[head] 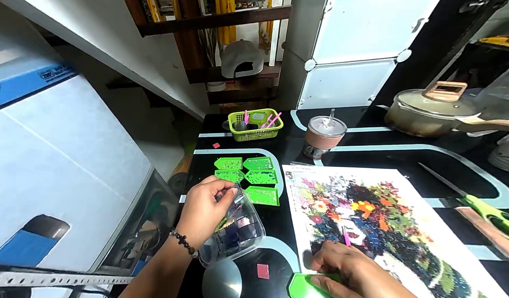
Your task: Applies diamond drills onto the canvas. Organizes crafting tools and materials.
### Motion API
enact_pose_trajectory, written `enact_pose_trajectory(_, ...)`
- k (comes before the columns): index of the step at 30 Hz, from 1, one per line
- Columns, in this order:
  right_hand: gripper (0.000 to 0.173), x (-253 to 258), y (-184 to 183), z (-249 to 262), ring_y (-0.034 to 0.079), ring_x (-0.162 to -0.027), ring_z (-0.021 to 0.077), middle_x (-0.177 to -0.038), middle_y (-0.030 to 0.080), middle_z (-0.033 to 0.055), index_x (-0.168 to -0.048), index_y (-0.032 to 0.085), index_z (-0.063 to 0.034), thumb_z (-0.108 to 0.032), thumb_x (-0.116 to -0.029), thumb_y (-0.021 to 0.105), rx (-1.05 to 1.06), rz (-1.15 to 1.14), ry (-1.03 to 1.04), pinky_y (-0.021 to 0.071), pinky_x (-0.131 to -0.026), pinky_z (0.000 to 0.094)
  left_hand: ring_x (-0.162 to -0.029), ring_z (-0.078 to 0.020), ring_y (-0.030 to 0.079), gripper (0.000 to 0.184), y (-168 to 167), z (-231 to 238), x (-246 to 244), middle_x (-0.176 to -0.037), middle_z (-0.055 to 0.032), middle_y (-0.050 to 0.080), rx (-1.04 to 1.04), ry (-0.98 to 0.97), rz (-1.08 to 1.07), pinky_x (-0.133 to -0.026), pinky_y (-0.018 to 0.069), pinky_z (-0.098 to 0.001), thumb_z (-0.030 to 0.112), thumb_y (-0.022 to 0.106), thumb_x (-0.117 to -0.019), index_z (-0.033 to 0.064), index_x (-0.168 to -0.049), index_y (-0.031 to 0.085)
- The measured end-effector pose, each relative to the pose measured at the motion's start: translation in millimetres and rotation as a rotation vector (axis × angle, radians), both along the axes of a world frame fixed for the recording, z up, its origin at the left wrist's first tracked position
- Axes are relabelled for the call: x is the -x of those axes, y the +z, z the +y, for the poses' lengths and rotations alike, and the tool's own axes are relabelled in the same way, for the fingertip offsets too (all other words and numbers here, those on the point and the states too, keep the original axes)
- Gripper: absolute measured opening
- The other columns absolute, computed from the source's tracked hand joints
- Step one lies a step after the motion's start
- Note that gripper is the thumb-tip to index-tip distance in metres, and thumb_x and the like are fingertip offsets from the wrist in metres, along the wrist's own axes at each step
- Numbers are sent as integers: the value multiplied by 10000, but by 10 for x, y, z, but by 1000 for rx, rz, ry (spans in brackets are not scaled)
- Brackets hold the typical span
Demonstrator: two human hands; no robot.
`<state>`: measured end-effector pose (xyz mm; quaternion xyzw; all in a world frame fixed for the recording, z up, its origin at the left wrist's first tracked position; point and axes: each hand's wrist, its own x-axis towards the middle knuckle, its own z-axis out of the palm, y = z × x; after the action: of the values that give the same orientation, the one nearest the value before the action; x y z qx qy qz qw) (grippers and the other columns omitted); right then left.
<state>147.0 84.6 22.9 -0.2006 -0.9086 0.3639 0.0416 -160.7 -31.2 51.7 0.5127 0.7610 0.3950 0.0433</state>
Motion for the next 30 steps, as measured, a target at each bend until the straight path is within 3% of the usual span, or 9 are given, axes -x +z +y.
enact_pose_trajectory(6, 244, -5, -15, 4, 668, -959, 323, -960, 704, 135, -1028, 752, -55, -285, -957, 710, 9, 5, -5, 488, -904, 566, -763, 18, 621, 150, -20, 7, 4, -873, 119, 673, -17, 20, 57, -686, 534, -201, 291, 679, -938, 210, -977, 799)
enact_pose_trajectory(11, 246, -10, -34, 8, 666, -958, 310, -964, 703, 125, -1032, 753, -63, -294, -961, 705, 14, 12, -9, 485, -910, 556, -740, 19, 638, 149, 27, -55, -99, -858, 113, 678, -204, -43, -20, -655, 554, -154, 281, 676, -938, 197, -979, 791)
enact_pose_trajectory(14, 242, -9, -43, 4, 668, -952, 309, -961, 705, 124, -1025, 751, -59, -288, -958, 706, 10, 21, -12, 497, -901, 550, -776, -1, 653, 152, -6, -92, -229, -850, 114, 698, -154, -110, -60, -711, 569, -202, 299, 676, -936, 203, -951, 793)
enact_pose_trajectory(18, 253, 4, -39, -4, 668, -963, 318, -964, 706, 134, -1024, 752, -51, -291, -959, 707, 10, 25, -20, 490, -911, 560, -822, -53, 667, 208, -161, -48, -222, -831, 108, 724, -46, -13, 228, -780, 530, -344, 339, 629, -929, 225, -918, 802)
enact_pose_trajectory(24, 256, -18, -58, 1, 666, -965, 316, -956, 701, 132, -1022, 752, -50, -294, -957, 709, 12, 36, -11, 493, -919, 552, -759, -71, 645, 167, -179, -43, -102, -782, 112, 701, -59, 99, 399, -709, 495, -348, 343, 646, -882, 237, -845, 771)
enact_pose_trajectory(30, 266, -7, -38, 1, 668, -961, 317, -965, 704, 135, -1040, 754, -51, -300, -959, 707, 12, 17, 0, 492, -907, 563, -728, -156, 645, 121, -215, 26, -148, -752, 56, 714, 12, 65, 536, -732, 459, -414, 320, 730, -842, 212, -803, 769)
